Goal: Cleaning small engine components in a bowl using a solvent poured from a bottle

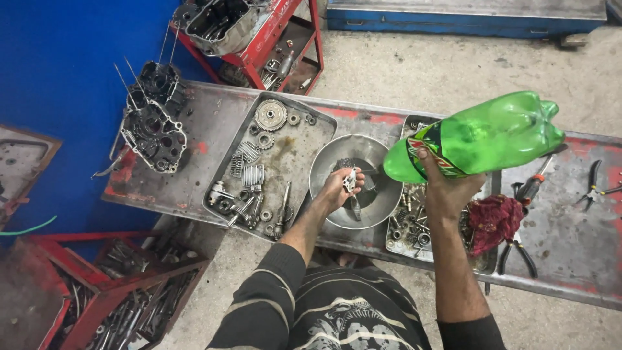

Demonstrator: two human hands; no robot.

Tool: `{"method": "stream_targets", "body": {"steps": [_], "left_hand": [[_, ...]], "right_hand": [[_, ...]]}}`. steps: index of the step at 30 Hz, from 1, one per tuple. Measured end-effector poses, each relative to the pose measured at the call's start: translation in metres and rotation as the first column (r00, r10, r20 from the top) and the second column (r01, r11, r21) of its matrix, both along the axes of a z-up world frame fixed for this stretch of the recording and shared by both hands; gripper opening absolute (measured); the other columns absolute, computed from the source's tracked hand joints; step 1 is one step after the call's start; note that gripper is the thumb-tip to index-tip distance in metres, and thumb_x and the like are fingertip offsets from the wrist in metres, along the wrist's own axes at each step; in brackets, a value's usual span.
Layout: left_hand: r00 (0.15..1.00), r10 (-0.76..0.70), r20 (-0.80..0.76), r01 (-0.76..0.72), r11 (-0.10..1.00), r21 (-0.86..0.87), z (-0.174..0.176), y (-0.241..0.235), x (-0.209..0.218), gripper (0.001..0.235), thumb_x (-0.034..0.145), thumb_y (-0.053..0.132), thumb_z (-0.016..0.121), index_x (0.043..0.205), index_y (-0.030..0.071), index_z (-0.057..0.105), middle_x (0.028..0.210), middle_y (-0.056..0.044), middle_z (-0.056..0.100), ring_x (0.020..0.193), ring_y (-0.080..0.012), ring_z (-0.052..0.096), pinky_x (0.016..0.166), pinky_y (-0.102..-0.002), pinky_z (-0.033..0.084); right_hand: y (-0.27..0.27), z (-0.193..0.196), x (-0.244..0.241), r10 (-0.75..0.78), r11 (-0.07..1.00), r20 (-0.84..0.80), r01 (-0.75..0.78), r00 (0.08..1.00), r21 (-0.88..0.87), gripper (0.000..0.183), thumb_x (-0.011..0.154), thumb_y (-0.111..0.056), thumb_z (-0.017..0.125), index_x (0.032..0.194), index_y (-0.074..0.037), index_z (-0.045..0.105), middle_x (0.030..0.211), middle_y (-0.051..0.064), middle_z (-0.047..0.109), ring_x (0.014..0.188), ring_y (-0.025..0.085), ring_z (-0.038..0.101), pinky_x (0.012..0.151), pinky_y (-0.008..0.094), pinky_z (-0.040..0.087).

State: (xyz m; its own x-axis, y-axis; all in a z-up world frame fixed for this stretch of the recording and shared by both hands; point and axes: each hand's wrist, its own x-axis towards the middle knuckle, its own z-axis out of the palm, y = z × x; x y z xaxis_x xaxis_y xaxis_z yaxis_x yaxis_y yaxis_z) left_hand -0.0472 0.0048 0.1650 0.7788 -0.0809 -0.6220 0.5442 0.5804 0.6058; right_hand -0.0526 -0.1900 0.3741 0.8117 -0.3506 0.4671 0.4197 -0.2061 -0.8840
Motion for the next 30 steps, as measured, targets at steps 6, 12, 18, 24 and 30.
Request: {"method": "stream_targets", "body": {"steps": [6, 12, 18, 24, 30], "left_hand": [[1.0, 0.01, -0.007, -0.01, 1.0, 0.0, -0.014, 0.0, 0.005, 0.035, 0.099, 0.025, 0.048, 0.122, 0.001, 0.06, 0.098, -0.014, 0.072, 0.08, -0.0211, 0.074, 0.069, -0.031, 0.06], [1.0, -0.003, -0.014, 0.003, 1.0, -0.001, -0.018, 0.0, 0.006, 0.037, 0.098, 0.025, 0.048, 0.123, 0.0, 0.061, 0.101, -0.016, 0.073, 0.083, -0.0241, 0.075, 0.072, -0.035, 0.061], [1.0, 0.002, -0.009, -0.002, 1.0, -0.005, -0.025, 0.002, 0.006, 0.038, 0.097, 0.026, 0.05, 0.123, 0.001, 0.062, 0.101, -0.017, 0.073, 0.084, -0.0237, 0.075, 0.072, -0.035, 0.062], [0.999, 0.016, -0.03, -0.016, 0.999, -0.033, -0.05, 0.0, 0.013, 0.038, 0.098, 0.026, 0.049, 0.123, 0.001, 0.061, 0.101, -0.017, 0.073, 0.084, -0.0248, 0.075, 0.072, -0.036, 0.062], [0.999, 0.003, -0.043, -0.004, 1.0, -0.021, -0.044, 0.0, 0.013, 0.038, 0.099, 0.029, 0.046, 0.121, 0.002, 0.061, 0.101, -0.017, 0.072, 0.085, -0.025, 0.075, 0.074, -0.037, 0.062]], "right_hand": [[-0.001, -0.018, -0.004, 0.019, 1.0, -0.026, -0.019, 0.999, -0.001, 0.064, 0.067, 0.007, 0.093, 0.123, 0.002, 0.063, 0.111, 0.016, 0.069, 0.102, 0.018, 0.062, 0.09, 0.037, 0.053], [0.003, -0.005, -0.008, 0.046, 0.999, -0.023, -0.045, 0.999, 0.03, 0.061, 0.071, 0.008, 0.09, 0.124, 0.002, 0.061, 0.11, 0.016, 0.067, 0.097, 0.021, 0.064, 0.086, 0.037, 0.055], [0.002, -0.004, -0.006, 0.052, 0.999, 0.007, -0.052, 0.999, 0.01, 0.061, 0.069, 0.008, 0.091, 0.123, 0.001, 0.062, 0.107, 0.015, 0.068, 0.096, 0.02, 0.065, 0.083, 0.036, 0.056], [0.0, -0.009, -0.008, 0.047, 0.999, 0.0, -0.047, 0.999, 0.0, 0.063, 0.069, 0.005, 0.093, 0.123, 0.002, 0.062, 0.109, 0.015, 0.068, 0.095, 0.018, 0.064, 0.083, 0.035, 0.055], [-0.004, -0.001, -0.011, 0.048, 0.999, -0.025, -0.048, 0.999, 0.01, 0.056, 0.071, 0.007, 0.091, 0.12, 0.001, 0.065, 0.106, 0.014, 0.07, 0.095, 0.018, 0.065, 0.084, 0.034, 0.056]]}}
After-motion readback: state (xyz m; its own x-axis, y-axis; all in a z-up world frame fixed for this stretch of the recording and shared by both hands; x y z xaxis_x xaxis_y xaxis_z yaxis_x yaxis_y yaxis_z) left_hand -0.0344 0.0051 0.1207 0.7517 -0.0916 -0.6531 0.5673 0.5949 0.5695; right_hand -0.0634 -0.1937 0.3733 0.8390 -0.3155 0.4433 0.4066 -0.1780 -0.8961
